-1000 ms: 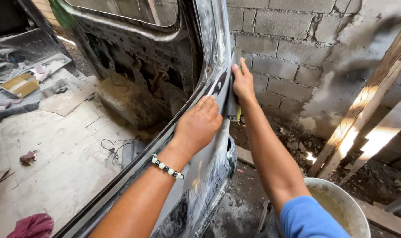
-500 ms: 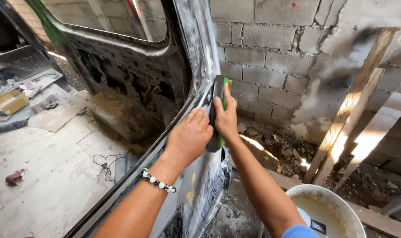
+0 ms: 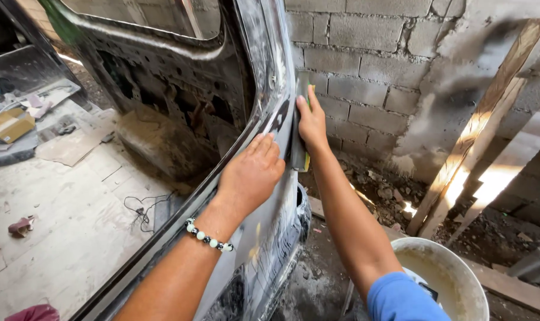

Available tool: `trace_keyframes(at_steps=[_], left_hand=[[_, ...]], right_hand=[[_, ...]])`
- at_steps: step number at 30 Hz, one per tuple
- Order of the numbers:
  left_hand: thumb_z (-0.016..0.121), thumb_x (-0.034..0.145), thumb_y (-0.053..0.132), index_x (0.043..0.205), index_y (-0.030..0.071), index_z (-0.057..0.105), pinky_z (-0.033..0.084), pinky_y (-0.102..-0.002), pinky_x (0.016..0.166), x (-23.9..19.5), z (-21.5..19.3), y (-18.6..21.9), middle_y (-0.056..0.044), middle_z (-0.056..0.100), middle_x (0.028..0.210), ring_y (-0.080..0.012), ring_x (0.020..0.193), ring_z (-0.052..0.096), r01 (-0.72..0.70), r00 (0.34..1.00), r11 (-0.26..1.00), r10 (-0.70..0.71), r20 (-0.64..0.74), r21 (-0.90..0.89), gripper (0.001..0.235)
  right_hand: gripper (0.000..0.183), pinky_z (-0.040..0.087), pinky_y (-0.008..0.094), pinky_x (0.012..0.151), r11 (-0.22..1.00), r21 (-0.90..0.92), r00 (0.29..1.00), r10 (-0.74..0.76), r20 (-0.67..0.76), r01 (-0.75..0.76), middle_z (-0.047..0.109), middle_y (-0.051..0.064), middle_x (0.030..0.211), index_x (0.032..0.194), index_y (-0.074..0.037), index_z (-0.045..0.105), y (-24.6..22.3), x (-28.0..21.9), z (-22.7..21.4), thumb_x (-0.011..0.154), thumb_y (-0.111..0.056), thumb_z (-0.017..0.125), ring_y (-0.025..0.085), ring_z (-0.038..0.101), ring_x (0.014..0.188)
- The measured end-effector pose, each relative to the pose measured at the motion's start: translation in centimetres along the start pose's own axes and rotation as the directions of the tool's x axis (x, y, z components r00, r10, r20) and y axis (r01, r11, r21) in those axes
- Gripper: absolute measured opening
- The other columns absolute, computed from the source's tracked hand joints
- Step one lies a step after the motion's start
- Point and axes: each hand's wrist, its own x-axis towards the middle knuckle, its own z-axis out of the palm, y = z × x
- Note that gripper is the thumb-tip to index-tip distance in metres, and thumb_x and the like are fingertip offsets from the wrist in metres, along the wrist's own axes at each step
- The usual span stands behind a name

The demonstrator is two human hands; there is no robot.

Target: The person scrubs the exterior surface of a car door using a green sponge and water from a nearby bucket. They repeatedly dip the sponge into the water and continue scrubbing the door panel.

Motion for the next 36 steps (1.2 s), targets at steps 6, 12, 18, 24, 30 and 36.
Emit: trace_keyframes(at_steps=[6,12,18,24,30,36], left_hand=[[0.058,0.085,0.015,0.103,-0.002,0.073,0.037,-0.042,0.116,-0.4,1.8,-0.1,-0.020,0.068,0.117,-0.0334,0.127,0.058,-0.001,0.996,1.000,0.000,-0.094,-0.009,0.029],[0.058,0.085,0.013,0.092,0.003,0.070,0.038,-0.041,0.117,0.0,0.2,0.0,-0.019,0.069,0.120,-0.0328,0.130,0.058,-0.008,0.999,1.000,0.008,0.050,0.013,0.017],[0.058,0.086,0.015,0.091,0.003,0.070,0.039,-0.042,0.116,-0.1,0.3,0.0,-0.021,0.068,0.118,-0.0333,0.127,0.059,-0.016,1.000,1.000,0.016,0.010,-0.002,0.018],[0.059,0.087,0.011,0.091,0.004,0.069,0.040,-0.040,0.117,-0.2,-0.2,0.2,-0.019,0.068,0.122,-0.0323,0.129,0.060,-0.008,1.000,1.000,0.007,0.018,0.016,0.014],[0.060,0.082,0.015,0.093,0.002,0.069,0.039,-0.042,0.116,-0.5,1.0,-0.1,-0.021,0.068,0.122,-0.0334,0.128,0.058,-0.026,0.999,0.999,0.025,-0.032,-0.031,0.020],[0.059,0.088,0.013,0.090,0.004,0.070,0.039,-0.041,0.118,-0.1,0.4,0.1,-0.020,0.068,0.124,-0.0328,0.131,0.058,0.032,0.999,0.999,-0.030,0.036,-0.044,0.014]], right_hand=[[0.061,0.033,0.041,0.115,0.931,-0.345,0.983,-0.159,-0.095,0.117,0.046,0.026,0.143,0.162,-0.011,0.035,-7.1,-12.7,4.2,0.106,-0.026,0.055,0.036,0.046,0.133],[0.057,0.040,0.043,0.117,0.959,-0.266,0.984,0.055,-0.168,-0.099,0.058,0.020,0.140,0.163,-0.015,0.038,-2.2,-6.9,1.7,0.109,-0.029,0.053,0.033,0.055,0.132],[0.063,0.032,0.045,0.115,0.930,-0.361,0.971,-0.145,-0.189,0.069,0.041,0.028,0.147,0.164,-0.010,0.030,-5.4,-17.0,5.5,0.106,-0.025,0.049,0.037,0.042,0.137],[0.059,0.038,0.042,0.115,0.923,-0.336,0.950,0.085,-0.299,-0.188,0.055,0.023,0.140,0.162,-0.011,0.037,-0.3,-9.3,2.2,0.109,-0.033,0.053,0.035,0.051,0.130],[0.062,0.025,0.047,0.119,0.901,-0.420,0.963,-0.198,-0.181,0.106,0.039,0.029,0.154,0.164,-0.008,0.030,-6.5,-20.8,6.3,0.107,-0.020,0.052,0.040,0.037,0.142],[0.060,0.038,0.043,0.120,0.915,-0.288,0.923,0.178,-0.342,-0.283,0.056,0.020,0.143,0.164,-0.012,0.037,-0.7,-14.2,3.6,0.109,-0.030,0.053,0.035,0.052,0.134]])
